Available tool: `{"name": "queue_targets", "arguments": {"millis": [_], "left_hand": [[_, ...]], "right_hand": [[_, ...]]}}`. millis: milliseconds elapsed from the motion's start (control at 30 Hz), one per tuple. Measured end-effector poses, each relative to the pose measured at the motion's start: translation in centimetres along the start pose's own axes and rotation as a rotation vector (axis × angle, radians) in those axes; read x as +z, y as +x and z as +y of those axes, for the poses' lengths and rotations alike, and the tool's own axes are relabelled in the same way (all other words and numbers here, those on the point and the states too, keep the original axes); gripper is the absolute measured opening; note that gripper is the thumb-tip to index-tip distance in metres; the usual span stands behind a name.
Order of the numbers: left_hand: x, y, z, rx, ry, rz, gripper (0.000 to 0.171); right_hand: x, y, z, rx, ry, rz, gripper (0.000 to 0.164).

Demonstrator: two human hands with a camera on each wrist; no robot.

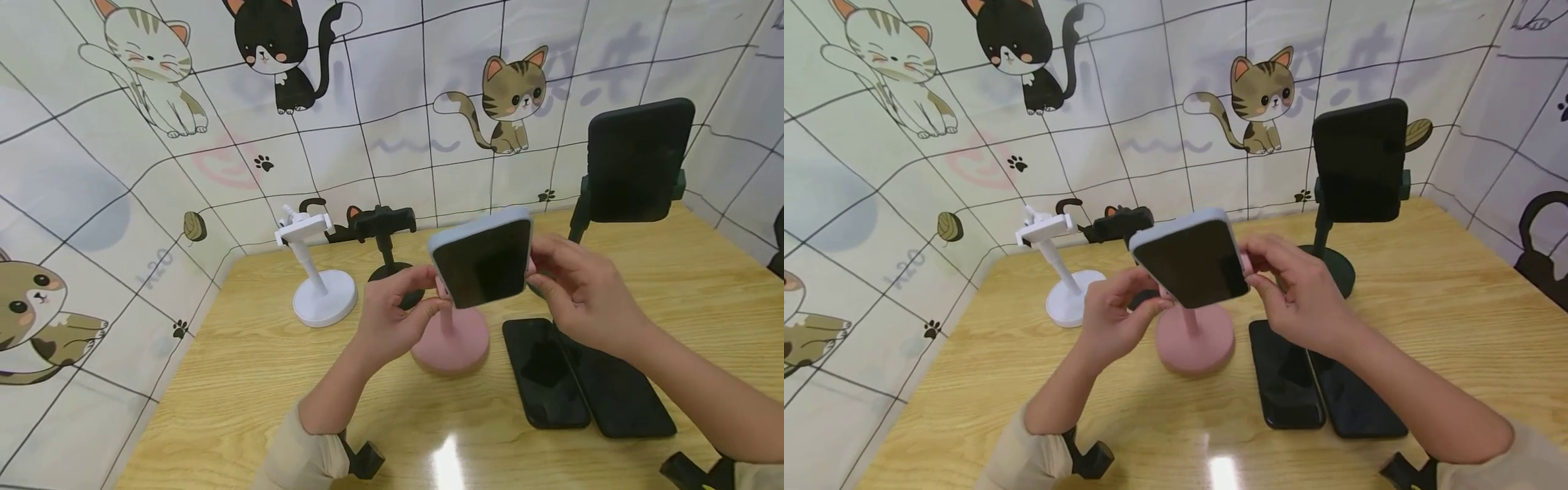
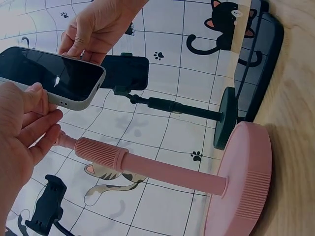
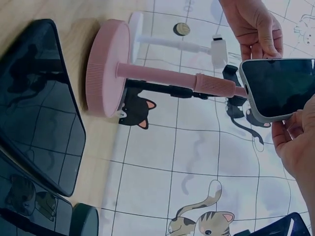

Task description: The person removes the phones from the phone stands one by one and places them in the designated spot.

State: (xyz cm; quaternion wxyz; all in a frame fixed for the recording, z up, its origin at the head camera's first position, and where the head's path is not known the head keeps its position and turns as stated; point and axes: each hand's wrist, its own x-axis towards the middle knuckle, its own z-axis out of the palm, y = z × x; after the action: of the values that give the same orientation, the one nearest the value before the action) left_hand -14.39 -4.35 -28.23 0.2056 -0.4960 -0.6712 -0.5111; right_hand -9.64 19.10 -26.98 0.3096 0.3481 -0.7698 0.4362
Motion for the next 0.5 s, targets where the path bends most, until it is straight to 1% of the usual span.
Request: {"name": "queue_targets", "arguments": {"millis": [33, 133, 167, 267, 400, 500], "left_hand": [[0.0, -0.2, 0.0, 0.017, 0.001, 0.0, 0.024], [0.0, -0.7, -0.1, 0.064, -0.005, 0.003, 0.024], [0.0, -0.8, -0.1, 0.075, -0.005, 0.003, 0.024], [0.0, -1.1, -0.2, 0.105, -0.015, 0.007, 0.025], [0.0, -1.2, -0.3, 0.127, -0.019, 0.021, 0.028], [-0.2, -1.3, -0.4, 0.129, -0.014, 0.015, 0.027]], "right_hand": [[0.1, -0.1, 0.0, -0.006, 0.013, 0.003, 0.03], [0.3, -0.3, 0.1, -0.016, 0.027, -0.007, 0.036], [0.4, -0.4, 0.1, -0.023, 0.031, -0.009, 0.039], [0.6, -0.5, 0.4, -0.056, 0.076, -0.002, 0.041], [1.1, -0.5, 0.9, -0.122, 0.2, 0.009, 0.035], [1.3, -0.5, 1.1, -0.143, 0.255, 0.01, 0.035]]}}
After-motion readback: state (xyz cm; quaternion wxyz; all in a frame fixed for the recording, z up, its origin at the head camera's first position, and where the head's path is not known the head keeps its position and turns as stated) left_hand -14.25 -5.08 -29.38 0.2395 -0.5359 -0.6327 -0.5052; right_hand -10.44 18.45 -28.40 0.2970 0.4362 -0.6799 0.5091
